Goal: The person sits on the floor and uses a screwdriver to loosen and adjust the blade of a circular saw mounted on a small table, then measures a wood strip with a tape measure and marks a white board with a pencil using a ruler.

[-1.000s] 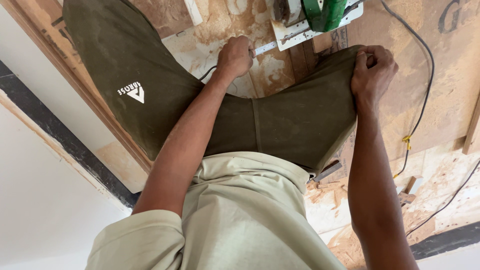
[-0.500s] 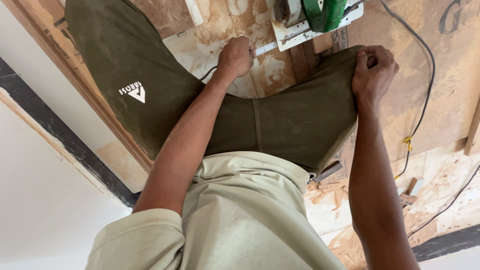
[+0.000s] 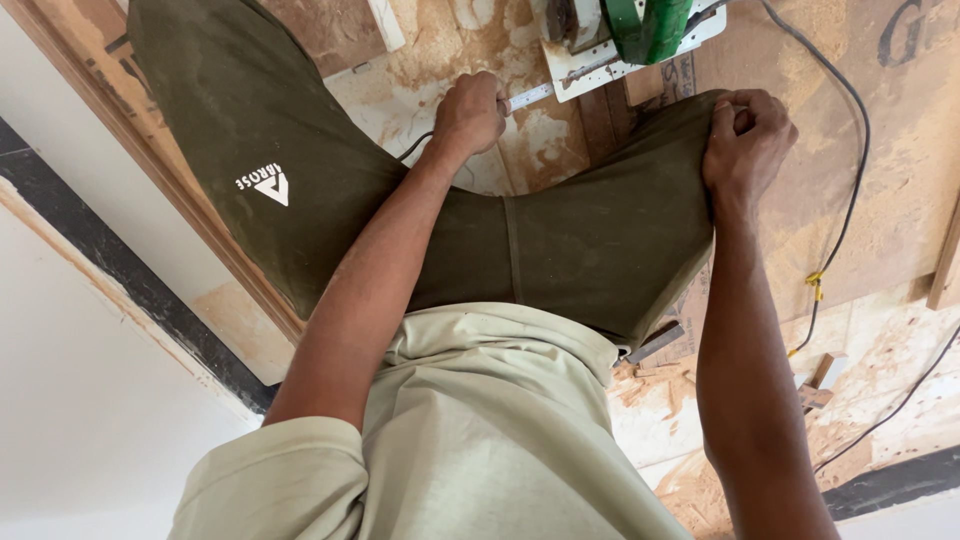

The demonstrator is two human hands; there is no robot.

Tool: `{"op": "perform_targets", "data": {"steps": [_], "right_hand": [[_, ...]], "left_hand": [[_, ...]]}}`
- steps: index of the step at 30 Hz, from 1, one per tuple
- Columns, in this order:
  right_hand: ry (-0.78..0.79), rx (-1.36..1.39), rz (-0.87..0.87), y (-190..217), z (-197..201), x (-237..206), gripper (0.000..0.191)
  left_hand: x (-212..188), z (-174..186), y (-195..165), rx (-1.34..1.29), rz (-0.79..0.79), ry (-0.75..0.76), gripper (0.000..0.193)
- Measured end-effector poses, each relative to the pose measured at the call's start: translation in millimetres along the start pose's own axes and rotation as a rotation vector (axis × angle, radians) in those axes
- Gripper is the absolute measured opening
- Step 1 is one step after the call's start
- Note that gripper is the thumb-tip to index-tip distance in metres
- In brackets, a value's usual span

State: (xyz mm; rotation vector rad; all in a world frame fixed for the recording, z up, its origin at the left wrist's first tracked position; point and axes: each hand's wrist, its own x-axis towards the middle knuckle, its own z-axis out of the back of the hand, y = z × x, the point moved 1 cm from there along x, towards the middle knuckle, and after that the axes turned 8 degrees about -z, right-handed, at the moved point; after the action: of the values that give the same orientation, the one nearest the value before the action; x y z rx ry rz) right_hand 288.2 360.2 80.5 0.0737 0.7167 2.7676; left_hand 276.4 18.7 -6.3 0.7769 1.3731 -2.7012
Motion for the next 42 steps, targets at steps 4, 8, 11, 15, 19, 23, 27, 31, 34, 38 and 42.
{"op": "perform_targets", "data": {"steps": [4,8,11,15,19,23,27,31,34,38,42], "right_hand": [[-0.009,-0.013,0.036,0.4,-0.9,2.0,0.005],[0.029,0.029,-0.030,1.0,-0.1,3.1,0.005],[0.012,0.000,-0.014,2.2,0.7,2.4,0.005],[-0.018,-0.037,0.058,3.5,0.5,0.7,0.004],[-0.027,-0.023,0.036,2.1,0.6,0.5,0.004],[0.008,0.005,-0.024,-1.1,0.0,2.5,0.007],[-0.006,0.007,0.010,-3.3,-1.7,3.7,0.005],[-0.018,-0.004,0.033,-4.0,-2.1,3.0,0.004],[-0.012,0.000,0.004,-2.9,-1.7,3.1,0.005],[0.000,0.002,-0.037,-0.9,-1.2,3.8,0.006],[-0.024,0.001,0.047,-0.4,-0.5,2.4,0.003]], "left_hand": [[0.0,0.4,0.2,0.004,0.013,-0.004,0.011],[1.1,0.5,-1.0,0.022,0.003,0.000,0.013],[-0.2,1.4,-4.2,0.033,-0.006,-0.036,0.022],[-1.1,4.4,-11.6,0.081,0.066,-0.054,0.035],[-0.5,10.5,-19.2,0.074,0.129,-0.020,0.035],[-2.2,15.4,-24.3,0.059,0.162,-0.013,0.033],[-4.6,17.1,-26.5,0.053,0.118,-0.096,0.032],[-4.1,15.7,-25.2,0.049,0.148,-0.057,0.031],[-2.6,14.9,-23.5,0.051,0.144,-0.057,0.032],[-2.6,13.7,-21.1,0.054,0.140,-0.061,0.034],[-2.7,11.6,-19.2,0.069,0.148,-0.051,0.035]]}}
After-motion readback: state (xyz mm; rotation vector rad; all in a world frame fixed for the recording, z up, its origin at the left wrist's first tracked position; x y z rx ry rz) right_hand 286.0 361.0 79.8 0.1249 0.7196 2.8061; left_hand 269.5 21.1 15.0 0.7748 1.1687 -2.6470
